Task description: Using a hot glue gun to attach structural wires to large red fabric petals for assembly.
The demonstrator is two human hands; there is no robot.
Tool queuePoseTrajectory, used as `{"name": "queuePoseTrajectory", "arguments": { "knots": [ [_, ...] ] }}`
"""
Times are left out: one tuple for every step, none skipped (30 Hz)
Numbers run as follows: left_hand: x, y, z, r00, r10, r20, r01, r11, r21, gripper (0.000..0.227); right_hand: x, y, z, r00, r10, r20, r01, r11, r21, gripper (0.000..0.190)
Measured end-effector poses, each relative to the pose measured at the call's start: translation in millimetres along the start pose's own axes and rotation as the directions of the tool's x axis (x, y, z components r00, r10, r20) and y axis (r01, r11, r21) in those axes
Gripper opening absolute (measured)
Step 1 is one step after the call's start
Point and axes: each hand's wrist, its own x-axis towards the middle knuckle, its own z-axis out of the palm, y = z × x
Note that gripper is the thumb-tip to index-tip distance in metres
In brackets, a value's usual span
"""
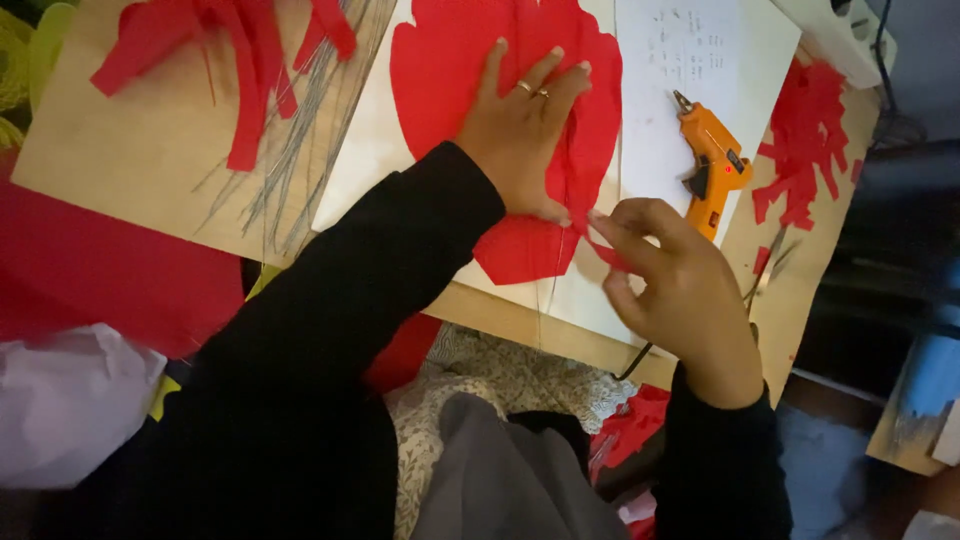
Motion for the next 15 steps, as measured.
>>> {"name": "queuePoseTrajectory", "arguments": {
  "knots": [
    [0,1,0,1.0,-0.01,0.019,0.01,1.0,0.009,0.155,2,-4,-2,0.998,0.04,0.039,-0.045,0.99,0.132,0.04],
    [0,1,-1,0.999,-0.02,0.038,0.019,1.0,0.018,0.158,4,-7,-3,0.994,0.074,0.083,-0.093,0.961,0.26,0.033],
    [0,2,-3,0.999,-0.021,0.036,0.02,1.0,0.018,0.158,3,-12,-2,0.994,0.072,0.082,-0.091,0.962,0.259,0.033],
    [-1,2,-5,0.999,-0.018,0.039,0.018,1.0,0.001,0.154,3,-16,-2,0.992,0.097,0.076,-0.116,0.945,0.304,0.026],
    [-1,3,-7,0.999,-0.017,0.042,0.018,1.0,-0.015,0.15,3,-20,0,0.99,0.122,0.07,-0.139,0.926,0.351,0.022],
    [-1,2,-7,0.999,-0.019,0.041,0.019,1.0,-0.013,0.15,-1,-20,5,0.99,0.119,0.069,-0.136,0.926,0.351,0.022],
    [-1,2,-6,0.999,-0.017,0.048,0.017,1.0,-0.012,0.149,-4,-21,10,0.986,0.145,0.085,-0.166,0.92,0.356,0.028],
    [-1,1,-6,0.998,-0.014,0.056,0.015,1.0,-0.012,0.147,-8,-21,15,0.98,0.17,0.1,-0.195,0.913,0.359,0.035],
    [-2,1,-3,0.998,-0.014,0.056,0.014,1.0,-0.011,0.147,-5,-25,18,0.98,0.171,0.099,-0.195,0.912,0.36,0.035],
    [-2,0,-1,1.0,-0.01,0.029,0.01,1.0,0.001,0.154,-2,-29,21,0.958,0.283,0.05,-0.283,0.897,0.339,0.032],
    [-2,0,2,1.0,-0.008,0.001,0.008,1.0,0.01,0.16,1,-32,24,0.921,0.39,0.0,-0.37,0.872,0.32,0.035],
    [-1,-1,2,1.0,-0.009,0.0,0.009,1.0,0.009,0.16,5,-29,29,0.921,0.39,0.001,-0.37,0.873,0.319,0.035],
    [-1,-1,2,1.0,-0.008,0.029,0.007,1.0,0.02,0.16,9,-27,35,0.858,0.514,-0.02,-0.468,0.796,0.384,0.032],
    [0,-1,3,0.998,-0.008,0.057,0.006,1.0,0.03,0.16,13,-24,41,0.777,0.629,-0.03,-0.551,0.703,0.45,0.031],
    [0,-2,6,0.998,-0.005,0.06,0.003,1.0,0.029,0.16,18,-25,43,0.775,0.632,-0.03,-0.554,0.7,0.45,0.031]
  ]
}}
